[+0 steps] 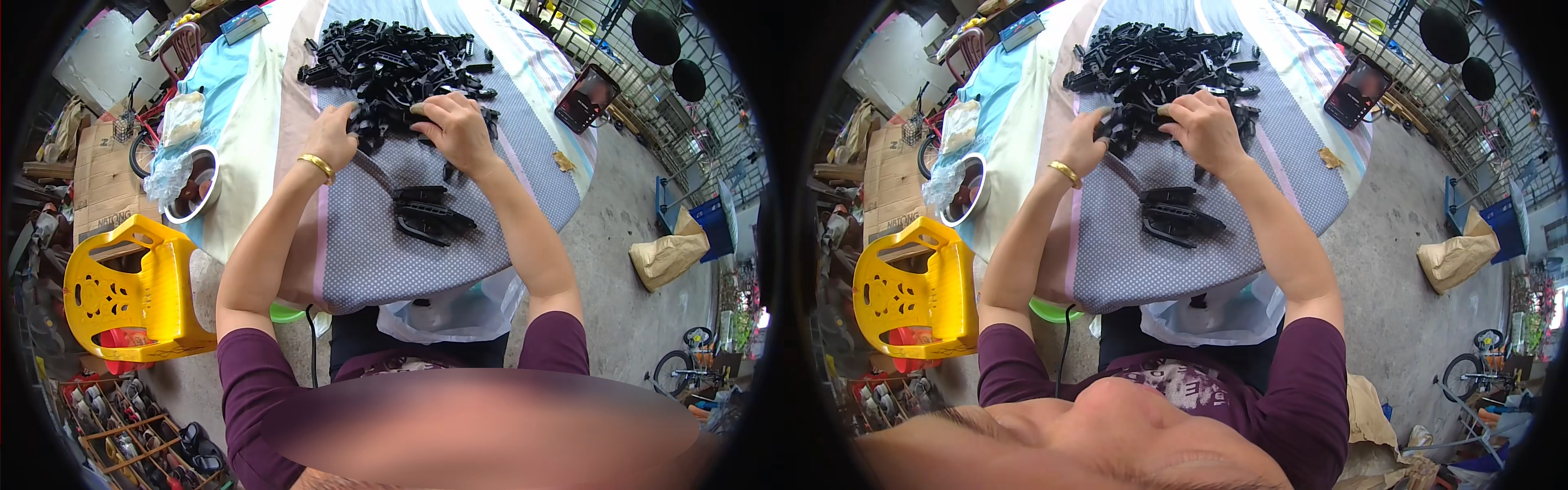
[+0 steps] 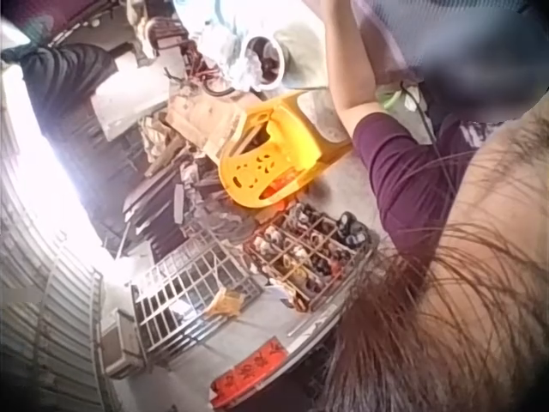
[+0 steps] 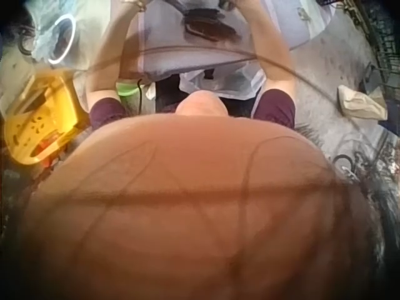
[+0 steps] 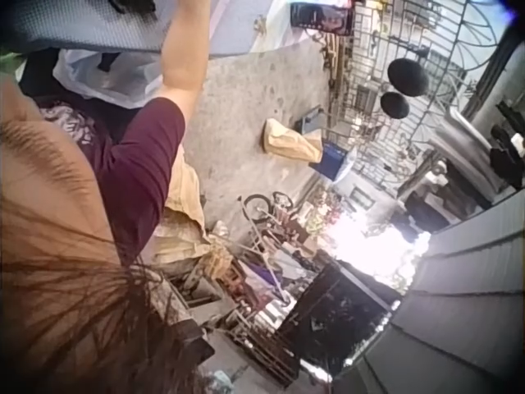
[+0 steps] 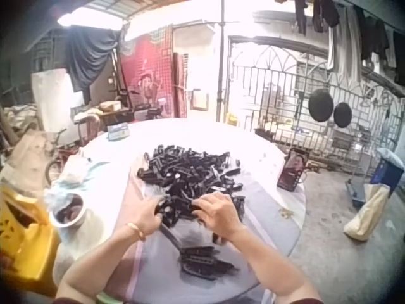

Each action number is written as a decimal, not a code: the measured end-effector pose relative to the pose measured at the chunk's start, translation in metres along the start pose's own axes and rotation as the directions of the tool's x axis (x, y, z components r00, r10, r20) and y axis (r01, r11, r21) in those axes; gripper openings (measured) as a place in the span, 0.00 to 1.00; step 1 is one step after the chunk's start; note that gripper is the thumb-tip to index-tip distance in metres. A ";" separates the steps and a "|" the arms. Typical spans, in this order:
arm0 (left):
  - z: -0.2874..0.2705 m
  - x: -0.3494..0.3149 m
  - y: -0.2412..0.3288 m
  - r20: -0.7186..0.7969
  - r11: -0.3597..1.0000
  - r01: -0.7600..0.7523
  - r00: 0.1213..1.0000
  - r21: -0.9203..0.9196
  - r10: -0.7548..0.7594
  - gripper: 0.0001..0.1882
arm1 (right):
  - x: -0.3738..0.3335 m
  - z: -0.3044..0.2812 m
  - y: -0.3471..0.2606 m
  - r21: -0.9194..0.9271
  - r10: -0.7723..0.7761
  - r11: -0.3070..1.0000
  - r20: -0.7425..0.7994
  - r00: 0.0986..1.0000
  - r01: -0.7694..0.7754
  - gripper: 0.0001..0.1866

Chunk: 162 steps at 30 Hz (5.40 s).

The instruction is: Assembling and inspecting small black plastic components by hand on a table.

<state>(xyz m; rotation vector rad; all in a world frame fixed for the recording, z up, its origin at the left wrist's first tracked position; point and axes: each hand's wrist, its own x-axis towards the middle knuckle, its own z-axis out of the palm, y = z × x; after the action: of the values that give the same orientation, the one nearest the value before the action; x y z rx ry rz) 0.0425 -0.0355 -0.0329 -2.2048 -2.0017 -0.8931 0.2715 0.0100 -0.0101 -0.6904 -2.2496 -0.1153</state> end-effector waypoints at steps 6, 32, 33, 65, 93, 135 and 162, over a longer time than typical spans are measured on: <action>-0.011 -0.005 0.039 0.174 0.571 0.216 0.976 -0.792 -0.128 0.33 | 0.000 0.003 -0.023 0.625 0.321 0.734 0.026 0.947 -0.266 0.14; -0.015 -0.015 0.061 0.316 0.414 0.294 0.949 -0.861 -0.016 0.13 | -0.001 -0.007 -0.028 0.308 0.001 0.951 0.067 0.998 -0.021 0.08; -0.014 -0.015 0.060 0.327 0.410 0.300 0.945 -0.861 -0.004 0.13 | -0.002 -0.006 -0.029 0.303 0.006 0.953 0.066 0.998 -0.025 0.08; -0.020 -0.017 0.064 0.272 0.770 -0.015 0.931 -0.637 0.243 0.22 | 0.005 -0.041 0.015 0.369 0.286 0.823 0.388 0.876 -0.432 0.15; -0.014 -0.006 0.062 0.428 0.008 0.428 0.904 -0.904 0.002 0.16 | 0.006 -0.023 -0.007 0.848 0.310 0.292 0.354 0.883 -0.442 0.14; -0.028 -0.005 0.060 0.107 0.485 0.074 0.993 -0.871 0.041 0.14 | 0.002 -0.024 -0.017 0.643 0.253 0.614 0.389 0.886 -0.457 0.18; -0.002 0.016 0.049 0.033 0.772 0.172 0.981 -0.611 -0.192 0.07 | 0.001 -0.009 -0.002 0.733 0.378 0.513 0.273 0.884 -0.446 0.09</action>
<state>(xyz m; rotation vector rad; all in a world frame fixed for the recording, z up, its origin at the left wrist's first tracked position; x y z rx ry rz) 0.0866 -0.0308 -0.0073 -2.2483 -2.1572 -1.8214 0.2759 0.0061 -0.0025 -0.7017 -1.8419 1.1088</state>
